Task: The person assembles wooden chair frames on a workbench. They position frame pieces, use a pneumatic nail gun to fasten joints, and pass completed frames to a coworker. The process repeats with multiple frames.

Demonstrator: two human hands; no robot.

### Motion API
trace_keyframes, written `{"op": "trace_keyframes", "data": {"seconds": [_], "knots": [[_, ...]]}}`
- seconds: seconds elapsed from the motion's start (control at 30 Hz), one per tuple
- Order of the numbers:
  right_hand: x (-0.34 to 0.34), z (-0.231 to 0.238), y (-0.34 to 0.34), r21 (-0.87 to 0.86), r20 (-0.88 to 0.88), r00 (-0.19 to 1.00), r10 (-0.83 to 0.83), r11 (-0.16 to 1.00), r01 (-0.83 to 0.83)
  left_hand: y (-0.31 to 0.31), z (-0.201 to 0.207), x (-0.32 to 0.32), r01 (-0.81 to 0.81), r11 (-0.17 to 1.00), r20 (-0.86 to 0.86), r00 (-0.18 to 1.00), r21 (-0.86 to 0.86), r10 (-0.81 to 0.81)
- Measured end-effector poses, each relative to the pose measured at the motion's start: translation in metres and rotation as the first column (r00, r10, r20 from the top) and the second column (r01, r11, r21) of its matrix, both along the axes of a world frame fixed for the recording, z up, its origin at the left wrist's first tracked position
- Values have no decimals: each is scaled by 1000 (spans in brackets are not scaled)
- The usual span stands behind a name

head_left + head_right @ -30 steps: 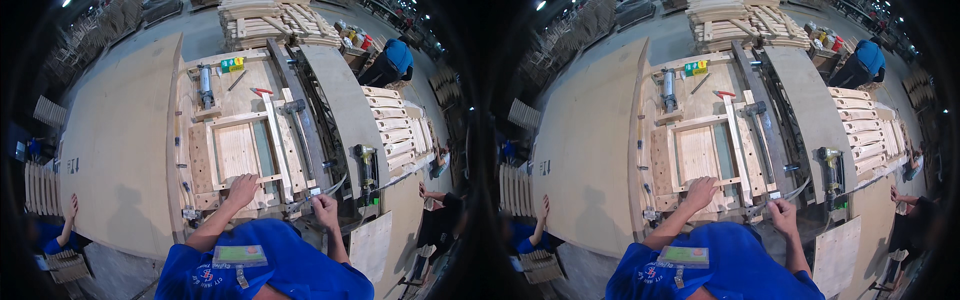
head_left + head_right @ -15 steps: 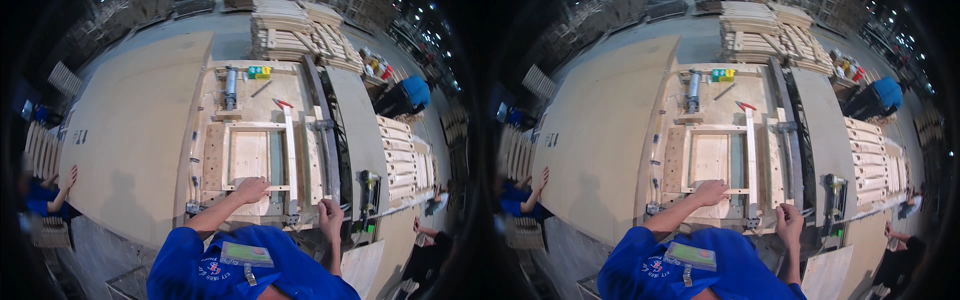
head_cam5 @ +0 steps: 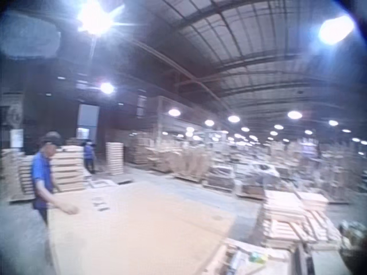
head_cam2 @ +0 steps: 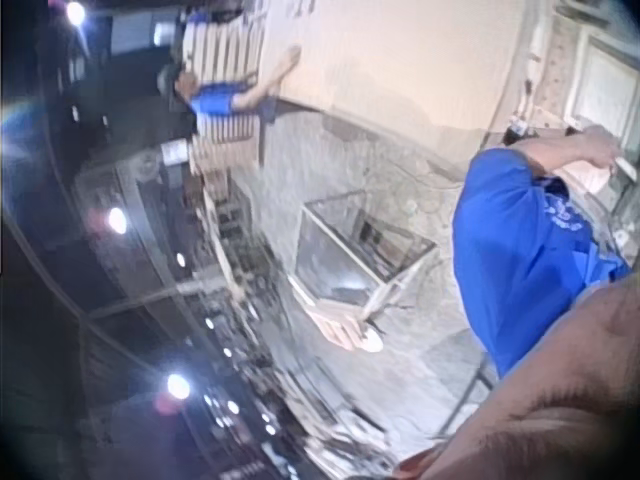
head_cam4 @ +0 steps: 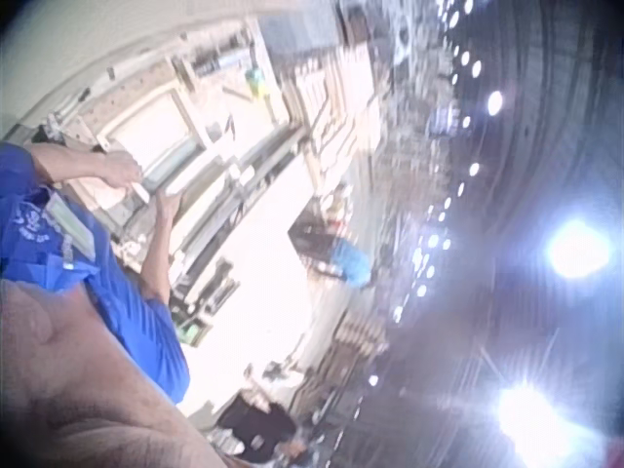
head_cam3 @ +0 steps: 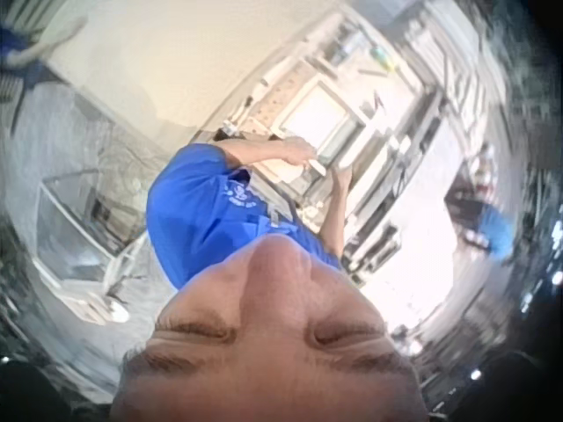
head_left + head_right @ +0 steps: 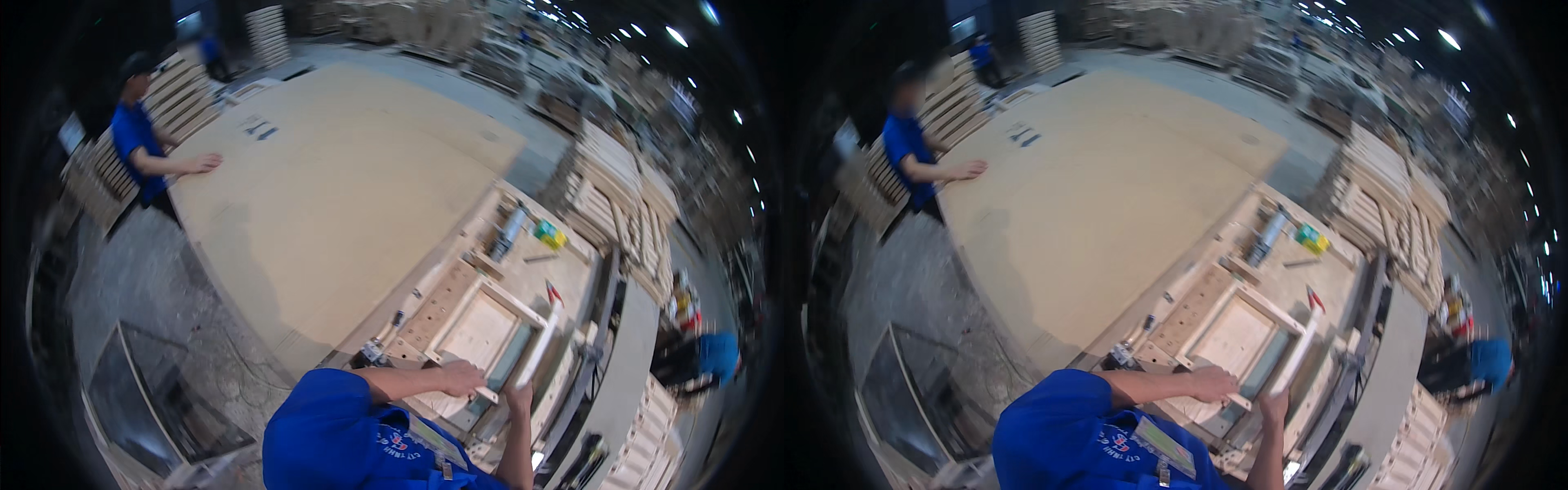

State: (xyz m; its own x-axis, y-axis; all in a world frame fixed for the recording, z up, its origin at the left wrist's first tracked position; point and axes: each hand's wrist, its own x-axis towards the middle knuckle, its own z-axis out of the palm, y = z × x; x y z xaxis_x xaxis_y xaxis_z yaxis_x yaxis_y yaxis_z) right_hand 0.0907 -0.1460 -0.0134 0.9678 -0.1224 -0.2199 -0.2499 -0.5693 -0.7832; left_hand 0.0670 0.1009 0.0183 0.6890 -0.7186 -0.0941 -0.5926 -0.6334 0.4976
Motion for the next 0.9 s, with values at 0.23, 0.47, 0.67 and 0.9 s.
{"op": "trace_keyframes", "data": {"seconds": [0.23, 0.47, 0.67, 0.9], "knots": [[-1, -7, -3, 143, -151, 985, -82, 984, 104, 0, 9, -4, -1, 1000, -10, 1000, -9, 1], [25, 61, -63, 61, 277, 959, -61, 997, 46, -34, 46, 8, -2, 953, 217, 973, -302, 71], [6, 178, -35, 671, 147, 988, -53, 739, -60, -16, 124, 32, 5, 979, 437, 895, -205, 87], [14, 235, 44, 513, 530, 843, 92, 757, -405, 48, 167, -14, -120, 920, 503, 807, -372, 309]]}}
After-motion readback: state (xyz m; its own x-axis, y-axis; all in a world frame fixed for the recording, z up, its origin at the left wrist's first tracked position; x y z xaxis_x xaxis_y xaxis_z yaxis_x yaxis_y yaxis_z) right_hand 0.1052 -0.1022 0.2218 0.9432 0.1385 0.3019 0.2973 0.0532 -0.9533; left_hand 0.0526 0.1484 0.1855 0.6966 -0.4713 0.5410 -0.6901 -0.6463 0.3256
